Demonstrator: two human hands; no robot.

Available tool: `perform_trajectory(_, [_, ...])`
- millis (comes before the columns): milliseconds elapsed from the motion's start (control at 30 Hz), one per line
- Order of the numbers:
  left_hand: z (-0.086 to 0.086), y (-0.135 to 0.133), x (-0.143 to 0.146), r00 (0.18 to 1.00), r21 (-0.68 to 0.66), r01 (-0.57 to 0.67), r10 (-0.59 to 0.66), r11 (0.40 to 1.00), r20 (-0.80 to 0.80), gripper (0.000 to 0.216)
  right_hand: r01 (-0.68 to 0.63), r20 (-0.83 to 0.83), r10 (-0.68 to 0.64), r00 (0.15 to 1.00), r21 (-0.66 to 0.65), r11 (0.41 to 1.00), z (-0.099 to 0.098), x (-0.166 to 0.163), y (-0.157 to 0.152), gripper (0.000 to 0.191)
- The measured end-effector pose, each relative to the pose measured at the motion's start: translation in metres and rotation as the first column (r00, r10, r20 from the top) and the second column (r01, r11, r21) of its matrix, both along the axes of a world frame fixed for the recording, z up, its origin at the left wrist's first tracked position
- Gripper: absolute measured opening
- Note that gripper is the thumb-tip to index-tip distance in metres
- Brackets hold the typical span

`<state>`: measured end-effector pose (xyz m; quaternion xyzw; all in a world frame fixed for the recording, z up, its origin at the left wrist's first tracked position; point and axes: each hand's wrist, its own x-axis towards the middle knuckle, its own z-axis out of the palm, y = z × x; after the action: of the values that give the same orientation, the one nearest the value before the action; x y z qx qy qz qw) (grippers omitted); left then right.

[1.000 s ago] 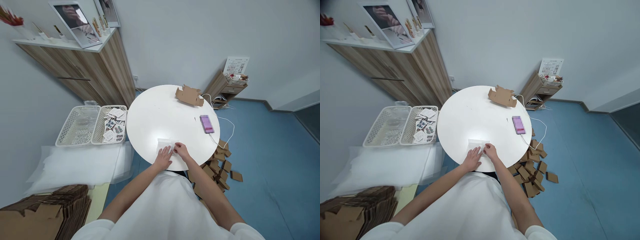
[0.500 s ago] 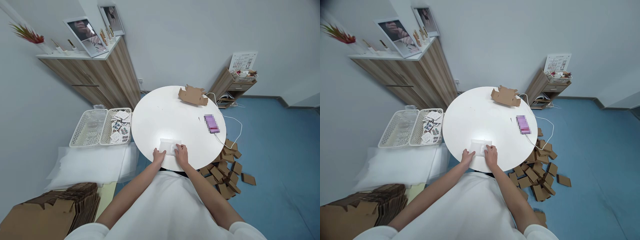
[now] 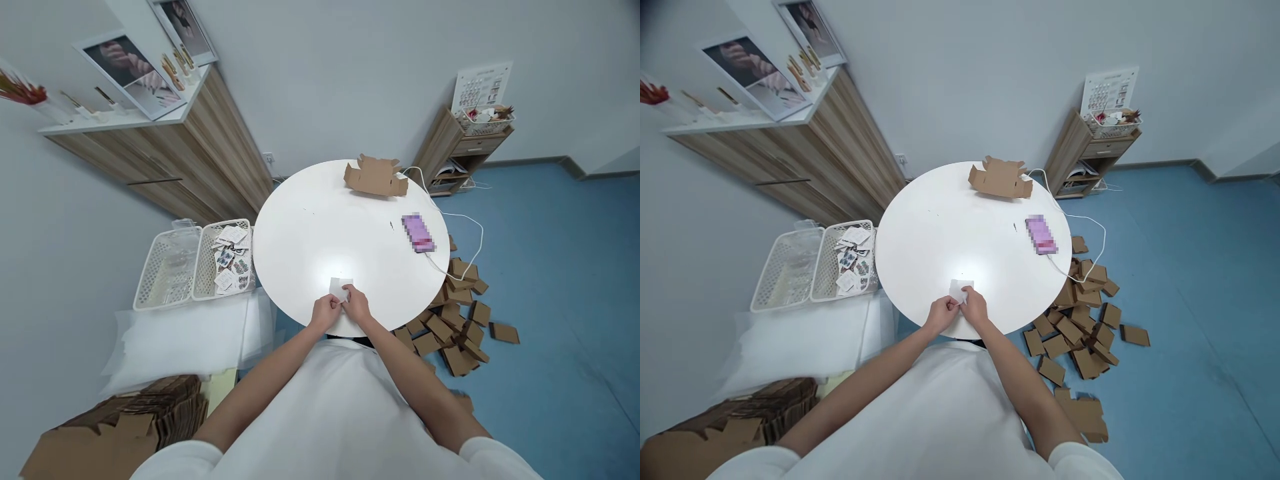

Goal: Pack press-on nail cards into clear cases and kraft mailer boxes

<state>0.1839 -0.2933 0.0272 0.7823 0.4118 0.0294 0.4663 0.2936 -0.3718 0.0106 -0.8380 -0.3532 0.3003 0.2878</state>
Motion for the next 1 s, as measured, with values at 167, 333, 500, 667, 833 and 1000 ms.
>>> perform_trajectory(167, [-0.002,-0.022,0.003,0.987,0.152,0.163,-0.158,0.975,-0.041,0.025,-0.047,-0.235,0.071,0.969,0.108,0.993,0.006,0.011,-0.005,0.037])
perform_trajectory(333, [-0.001,-0.034,-0.013,0.953,0.182,0.303,-0.304,0.936,-0.023,0.035,0.028,-0.056,-0.032,0.998,-0.074,0.997,0.006,0.006,0.006,0.025])
perform_trajectory(500, [-0.001,-0.009,-0.016,0.983,0.347,0.147,-0.175,0.926,0.050,0.030,0.008,0.003,-0.008,1.000,-0.081,0.997,0.002,0.003,0.011,0.021])
perform_trajectory(667, [-0.011,0.001,-0.001,0.940,0.424,0.287,-0.337,0.859,0.045,0.033,0.004,-0.047,-0.005,0.999,-0.031,1.000,0.002,0.004,0.002,0.024])
perform_trajectory(833, [-0.016,-0.001,-0.002,0.923,0.397,0.331,-0.382,0.856,0.054,0.037,-0.147,0.044,0.141,0.989,0.178,0.973,0.002,-0.007,-0.026,0.050])
perform_trajectory(1000, [-0.015,0.012,-0.013,0.862,0.370,0.432,-0.497,0.823,0.099,0.060,-0.481,0.358,0.439,0.824,0.034,0.876,0.001,-0.011,-0.034,0.066])
